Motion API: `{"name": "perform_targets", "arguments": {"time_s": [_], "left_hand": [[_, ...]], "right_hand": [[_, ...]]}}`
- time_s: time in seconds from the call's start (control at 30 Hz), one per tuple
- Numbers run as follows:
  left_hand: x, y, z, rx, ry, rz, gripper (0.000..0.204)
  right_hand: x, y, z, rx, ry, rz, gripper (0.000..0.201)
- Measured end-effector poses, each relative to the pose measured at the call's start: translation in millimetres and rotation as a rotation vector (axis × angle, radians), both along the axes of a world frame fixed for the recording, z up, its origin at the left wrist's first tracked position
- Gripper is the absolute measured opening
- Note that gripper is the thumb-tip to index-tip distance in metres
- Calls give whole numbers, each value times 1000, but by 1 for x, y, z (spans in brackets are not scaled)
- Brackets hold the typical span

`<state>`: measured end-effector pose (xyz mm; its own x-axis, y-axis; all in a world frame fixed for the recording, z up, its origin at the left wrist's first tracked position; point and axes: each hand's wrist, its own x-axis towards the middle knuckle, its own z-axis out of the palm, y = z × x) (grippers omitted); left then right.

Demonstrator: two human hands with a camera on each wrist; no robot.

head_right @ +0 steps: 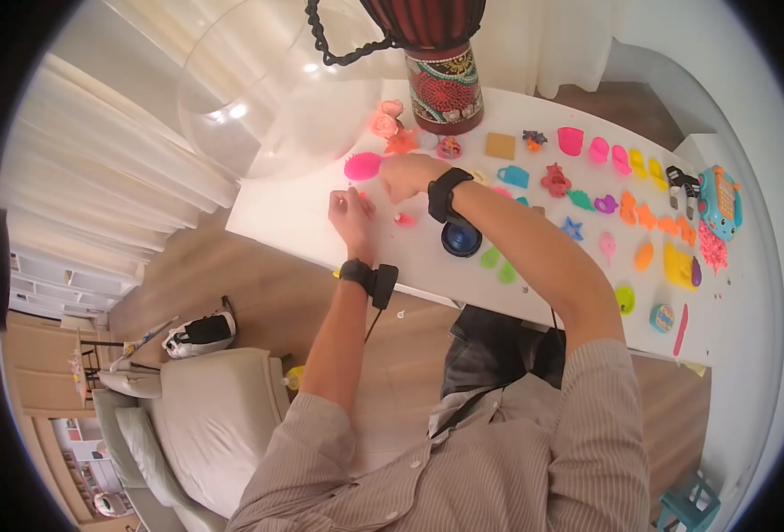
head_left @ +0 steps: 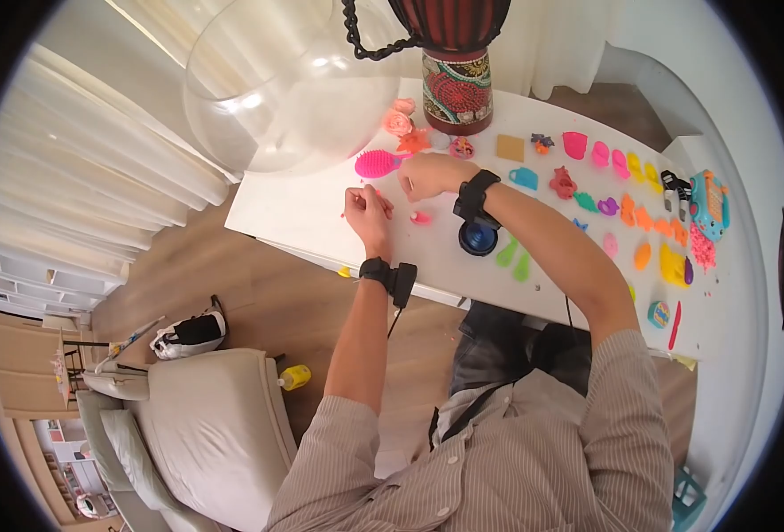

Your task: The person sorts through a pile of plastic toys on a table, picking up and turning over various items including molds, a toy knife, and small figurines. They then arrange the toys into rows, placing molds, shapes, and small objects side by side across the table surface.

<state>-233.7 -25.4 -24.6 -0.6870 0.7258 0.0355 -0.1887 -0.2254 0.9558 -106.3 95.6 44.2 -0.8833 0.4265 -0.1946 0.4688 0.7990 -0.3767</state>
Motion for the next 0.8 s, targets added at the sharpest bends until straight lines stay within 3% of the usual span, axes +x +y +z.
{"name": "perform_targets", "arguments": {"time_s": [0.03,0.1,0.23,0.3,0.63,0.7,0.73,0.8], "left_hand": [[0,-1,1,-2,21,2,23],[2,-2,0,-3,43,3,22],[3,0,-1,3,91,47,23],[4,0,-1,-6,135,48,24],[2,-1,-3,-28,204,27,21],[3,-1,-4,-45,220,25,21],[3,0,-3,-68,247,28,20],[4,2,-2,-84,275,31,20]], "right_hand": [[-7,8,-8,2,4,2,19],[-19,23,-32,160,261,-134,22],[-30,14,-38,309,337,-290,20],[-36,14,-43,353,222,-323,18],[-35,13,-25,208,84,-370,17],[-33,18,-24,126,-64,-260,22],[-29,16,-26,128,-66,-264,22],[-25,16,-42,66,154,-297,29]]}}
